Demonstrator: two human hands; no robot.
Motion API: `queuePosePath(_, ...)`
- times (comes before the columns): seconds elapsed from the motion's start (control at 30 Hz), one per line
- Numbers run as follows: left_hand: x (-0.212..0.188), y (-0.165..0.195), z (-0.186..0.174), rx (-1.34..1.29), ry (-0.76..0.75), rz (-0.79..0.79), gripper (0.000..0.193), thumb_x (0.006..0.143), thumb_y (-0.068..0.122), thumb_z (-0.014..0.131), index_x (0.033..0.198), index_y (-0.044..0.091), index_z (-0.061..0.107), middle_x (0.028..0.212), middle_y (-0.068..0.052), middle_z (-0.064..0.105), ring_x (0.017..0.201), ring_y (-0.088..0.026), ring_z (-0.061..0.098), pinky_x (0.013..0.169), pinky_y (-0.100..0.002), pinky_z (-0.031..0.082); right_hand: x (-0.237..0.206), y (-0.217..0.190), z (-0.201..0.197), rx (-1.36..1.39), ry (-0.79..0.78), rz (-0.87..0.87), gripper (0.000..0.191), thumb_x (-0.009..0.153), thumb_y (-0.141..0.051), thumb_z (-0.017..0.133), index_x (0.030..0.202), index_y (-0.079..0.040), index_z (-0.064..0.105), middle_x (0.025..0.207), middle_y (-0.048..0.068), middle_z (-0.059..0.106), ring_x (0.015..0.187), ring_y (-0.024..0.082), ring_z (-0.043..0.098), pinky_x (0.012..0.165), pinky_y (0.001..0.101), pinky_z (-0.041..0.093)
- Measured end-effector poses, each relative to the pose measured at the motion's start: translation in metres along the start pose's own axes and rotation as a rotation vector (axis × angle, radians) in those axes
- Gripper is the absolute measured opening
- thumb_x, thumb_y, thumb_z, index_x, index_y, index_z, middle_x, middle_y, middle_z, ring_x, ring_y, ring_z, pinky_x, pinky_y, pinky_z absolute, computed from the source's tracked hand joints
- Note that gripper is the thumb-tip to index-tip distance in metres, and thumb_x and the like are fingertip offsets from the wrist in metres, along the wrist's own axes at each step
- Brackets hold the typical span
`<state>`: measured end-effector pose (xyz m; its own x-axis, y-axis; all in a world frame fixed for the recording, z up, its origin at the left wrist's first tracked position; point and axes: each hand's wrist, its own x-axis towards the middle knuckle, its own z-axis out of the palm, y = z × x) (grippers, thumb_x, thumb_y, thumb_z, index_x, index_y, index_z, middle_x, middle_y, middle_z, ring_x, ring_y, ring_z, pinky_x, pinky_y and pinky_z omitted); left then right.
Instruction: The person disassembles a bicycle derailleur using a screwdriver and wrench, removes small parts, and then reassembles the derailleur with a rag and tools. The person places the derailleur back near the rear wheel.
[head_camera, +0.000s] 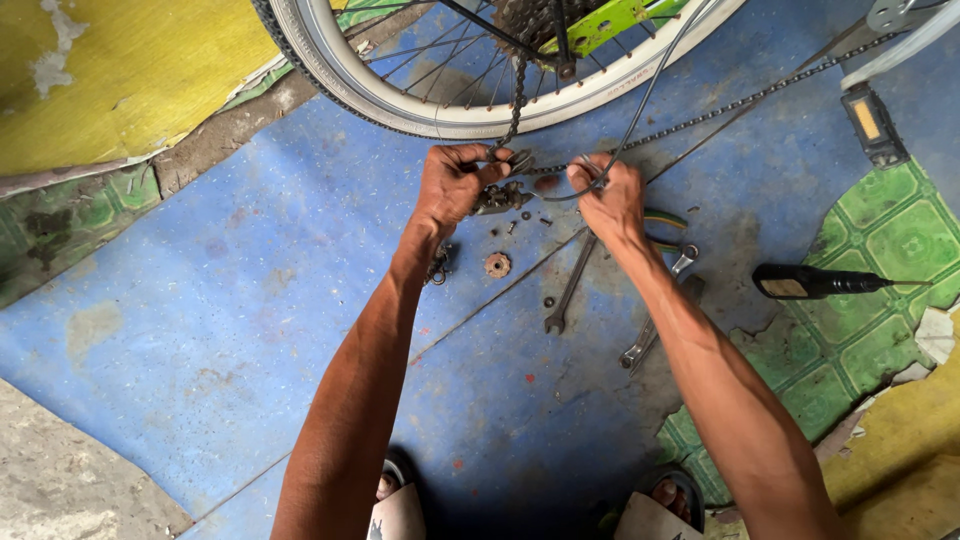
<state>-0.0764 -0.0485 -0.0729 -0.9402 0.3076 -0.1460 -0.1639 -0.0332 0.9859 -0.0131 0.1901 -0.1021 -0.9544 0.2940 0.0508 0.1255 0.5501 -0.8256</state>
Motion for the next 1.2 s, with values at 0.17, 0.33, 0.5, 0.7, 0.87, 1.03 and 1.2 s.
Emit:
queuePosePath(0.17,0.001,0.005,-0.005,-0.019,-0.007,0.0,0.016,0.083,0.0,0.08,0.099,0.003,0.081,0.097,-0.003,0.081,0.075,-0.005,0.065,0.067,-0.025,0.055,-0.04,0.002,0.003,-0.151,-0.105,0.11,0.018,0.094,-0.017,0.073,0.097,0.0,0.075,0.08,0.01,0.072,0.064,0.019,0.06,0.059,0.0383,0.049)
queuePosePath(0.33,0.0,0.004,-0.008,0.005,-0.008,0.036,0.009,0.085,-0.005,0.081,0.093,-0.002,0.08,0.098,-0.007,0.082,0.08,-0.007,0.065,0.071,-0.028,0.055,-0.068,0.004,0.006,-0.179,-0.075,0.099,0.02,0.097,-0.021,0.069,0.101,-0.001,0.071,0.075,0.013,0.068,0.066,0.025,0.066,0.064,0.0422,0.052)
queuePosePath(0.5,0.012,0.013,-0.019,-0.032,-0.061,0.118,0.023,0.081,-0.009,0.079,0.101,0.002,0.079,0.1,-0.007,0.08,0.087,-0.009,0.072,0.082,-0.027,0.061,-0.072,0.001,-0.013,-0.406,-0.034,-0.076,0.021,0.098,-0.02,0.066,0.109,-0.003,0.071,0.102,0.02,0.07,0.088,0.04,0.069,0.074,0.0493,0.054)
queuePosePath(0.7,0.01,0.021,-0.029,0.108,-0.013,0.101,0.019,0.083,-0.004,0.08,0.101,0.003,0.081,0.096,-0.005,0.081,0.082,-0.007,0.07,0.076,-0.025,0.058,-0.082,-0.016,-0.031,-0.533,-0.064,-0.052,0.023,0.098,-0.022,0.067,0.115,-0.007,0.069,0.111,0.02,0.069,0.095,0.046,0.067,0.079,0.056,0.052)
queuePosePath(0.87,0.005,0.022,-0.026,0.157,-0.031,0.1,0.019,0.083,0.0,0.081,0.101,0.004,0.081,0.095,-0.004,0.082,0.08,-0.006,0.068,0.078,-0.024,0.057,-0.085,-0.027,-0.034,-0.62,-0.067,-0.111,0.029,0.092,-0.018,0.07,0.118,-0.006,0.069,0.109,0.021,0.068,0.092,0.046,0.067,0.073,0.0572,0.052)
queuePosePath(1.03,0.001,0.019,-0.024,0.167,-0.029,0.076,0.02,0.083,0.001,0.08,0.103,0.005,0.081,0.094,-0.002,0.081,0.079,-0.005,0.067,0.076,-0.024,0.056,-0.092,-0.022,-0.023,-0.535,-0.018,-0.308,0.03,0.092,-0.012,0.072,0.119,0.0,0.07,0.101,0.02,0.067,0.085,0.035,0.068,0.069,0.0478,0.057)
queuePosePath(1.2,-0.001,0.017,-0.018,0.155,-0.03,0.09,0.019,0.082,0.0,0.081,0.1,0.005,0.082,0.094,-0.001,0.082,0.081,-0.005,0.068,0.08,-0.025,0.057,-0.108,-0.009,0.028,-0.307,-0.363,-0.098,0.03,0.098,-0.011,0.062,0.126,-0.002,0.067,0.108,0.021,0.068,0.084,0.033,0.071,0.07,0.0448,0.063)
